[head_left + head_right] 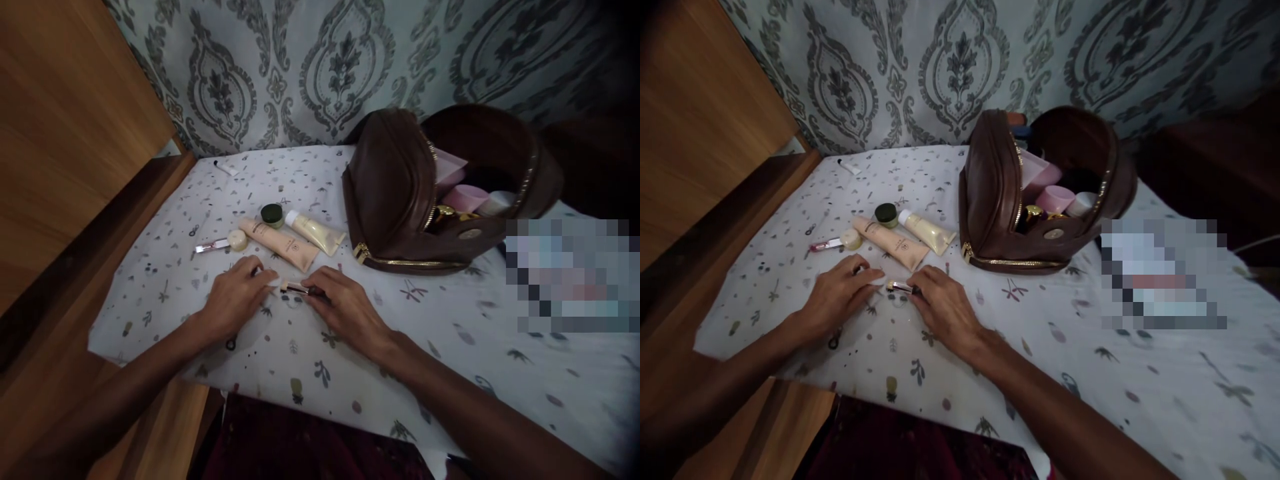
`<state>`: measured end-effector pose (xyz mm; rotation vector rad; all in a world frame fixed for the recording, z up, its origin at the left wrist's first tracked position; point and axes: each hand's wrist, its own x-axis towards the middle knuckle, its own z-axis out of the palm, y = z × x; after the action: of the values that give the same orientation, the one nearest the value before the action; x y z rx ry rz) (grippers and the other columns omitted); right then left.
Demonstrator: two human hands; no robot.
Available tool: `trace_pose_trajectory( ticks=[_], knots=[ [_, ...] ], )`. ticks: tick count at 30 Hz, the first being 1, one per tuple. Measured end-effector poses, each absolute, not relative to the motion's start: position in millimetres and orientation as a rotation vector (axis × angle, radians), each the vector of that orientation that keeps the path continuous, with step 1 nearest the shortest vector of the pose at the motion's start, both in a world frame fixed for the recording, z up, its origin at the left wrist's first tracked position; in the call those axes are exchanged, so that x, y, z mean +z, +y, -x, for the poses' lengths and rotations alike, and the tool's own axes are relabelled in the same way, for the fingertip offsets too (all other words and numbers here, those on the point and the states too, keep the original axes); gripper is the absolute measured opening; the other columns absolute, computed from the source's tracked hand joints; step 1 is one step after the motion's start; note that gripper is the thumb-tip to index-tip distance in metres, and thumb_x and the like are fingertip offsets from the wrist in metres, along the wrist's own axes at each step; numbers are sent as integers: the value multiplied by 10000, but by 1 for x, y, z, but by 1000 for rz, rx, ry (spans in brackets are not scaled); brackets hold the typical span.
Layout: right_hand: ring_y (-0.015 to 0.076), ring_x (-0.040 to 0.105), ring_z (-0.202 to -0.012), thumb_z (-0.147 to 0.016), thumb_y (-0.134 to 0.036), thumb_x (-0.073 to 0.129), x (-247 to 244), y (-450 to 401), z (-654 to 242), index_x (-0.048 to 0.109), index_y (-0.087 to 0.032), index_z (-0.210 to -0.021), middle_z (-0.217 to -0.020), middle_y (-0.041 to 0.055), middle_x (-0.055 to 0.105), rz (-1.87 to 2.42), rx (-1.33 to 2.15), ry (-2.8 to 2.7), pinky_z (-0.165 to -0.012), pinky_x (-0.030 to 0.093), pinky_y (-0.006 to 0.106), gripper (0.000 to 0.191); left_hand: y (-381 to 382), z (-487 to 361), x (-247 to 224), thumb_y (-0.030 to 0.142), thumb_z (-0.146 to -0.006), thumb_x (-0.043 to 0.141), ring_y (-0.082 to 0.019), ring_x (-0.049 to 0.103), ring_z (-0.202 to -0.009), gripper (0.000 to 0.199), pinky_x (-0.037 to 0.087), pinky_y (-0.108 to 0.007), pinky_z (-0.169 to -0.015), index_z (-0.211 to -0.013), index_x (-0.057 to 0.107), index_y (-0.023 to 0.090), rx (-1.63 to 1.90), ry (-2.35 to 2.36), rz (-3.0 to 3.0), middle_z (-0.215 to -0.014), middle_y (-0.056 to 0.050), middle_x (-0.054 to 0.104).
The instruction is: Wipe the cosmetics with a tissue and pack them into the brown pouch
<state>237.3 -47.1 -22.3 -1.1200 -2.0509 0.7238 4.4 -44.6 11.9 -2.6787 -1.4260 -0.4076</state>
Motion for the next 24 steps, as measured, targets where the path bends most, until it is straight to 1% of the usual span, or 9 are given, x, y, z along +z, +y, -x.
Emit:
trace_pose_trajectory(
  ticks=[3, 7, 10, 14, 17, 19, 24],
  knots=[
    [206, 624, -881, -909, -187, 572, -23, -47, -238, 678, -222, -938, -935, 54, 662, 1123, 750, -2038, -771, 502, 349, 115, -42, 18, 17, 338, -1007, 460, -192, 580, -871, 263, 402, -258, -622, -1098, 691, 252, -428, -1536, 2667, -979, -55, 604],
    [205, 620, -873, -908, -201, 573, -24, -47, -238, 680, -222, -952, -945, 53, 659, 1127, 761, -2033, -761, 501, 351, 118, -44, 34, 23, 335, -997, 476, -215, 584, -891, 262, 412, -274, -634, -1103, 689, 226, -392, -1658, 2605, -975, -63, 609],
    [203, 617, -866, -907, -181, 572, -24, -48, -238, 671, -221, -954, -940, 50, 652, 1128, 731, -2056, -760, 502, 346, 116, -51, 22, 24, 301, -1000, 458, -223, 581, -910, 256, 405, -271, -627, -1102, 674, 210, -394, -1636, 2526, -987, -75, 606],
    [207, 616, -882, -919, -135, 537, -21, -50, -236, 657, -206, -951, -942, 61, 641, 1072, 622, -2146, -774, 510, 346, 143, -58, -14, 20, 243, -1001, 424, -213, 575, -934, 260, 405, -258, -621, -1148, 638, 223, -454, -1438, 2616, -1042, -77, 604],
    [216, 616, -917, -917, -92, 504, -19, -51, -237, 638, -200, -937, -956, 71, 639, 1017, 533, -2218, -803, 524, 358, 173, -58, -34, 18, 245, -996, 425, -200, 563, -901, 225, 414, -256, -615, -1077, 632, 209, -365, -1352, 2771, -1047, -74, 594],
    [211, 622, -915, -925, -97, 508, -19, -51, -237, 630, -200, -944, -963, 70, 642, 992, 525, -2230, -796, 533, 349, 161, -56, -38, 21, 246, -998, 419, -191, 552, -876, 215, 427, -256, -625, -1028, 627, 201, -276, -1382, 2853, -1022, -66, 580],
    [203, 631, -879, -959, -175, 555, -18, -50, -237, 642, -188, -965, -934, 64, 648, 996, 550, -2266, -759, 537, 329, 89, -57, -26, 30, 239, -1019, 364, -189, 558, -891, 287, 460, -273, -662, -1132, 628, 220, -127, -1518, 2910, -1033, -55, 560]
  ],
)
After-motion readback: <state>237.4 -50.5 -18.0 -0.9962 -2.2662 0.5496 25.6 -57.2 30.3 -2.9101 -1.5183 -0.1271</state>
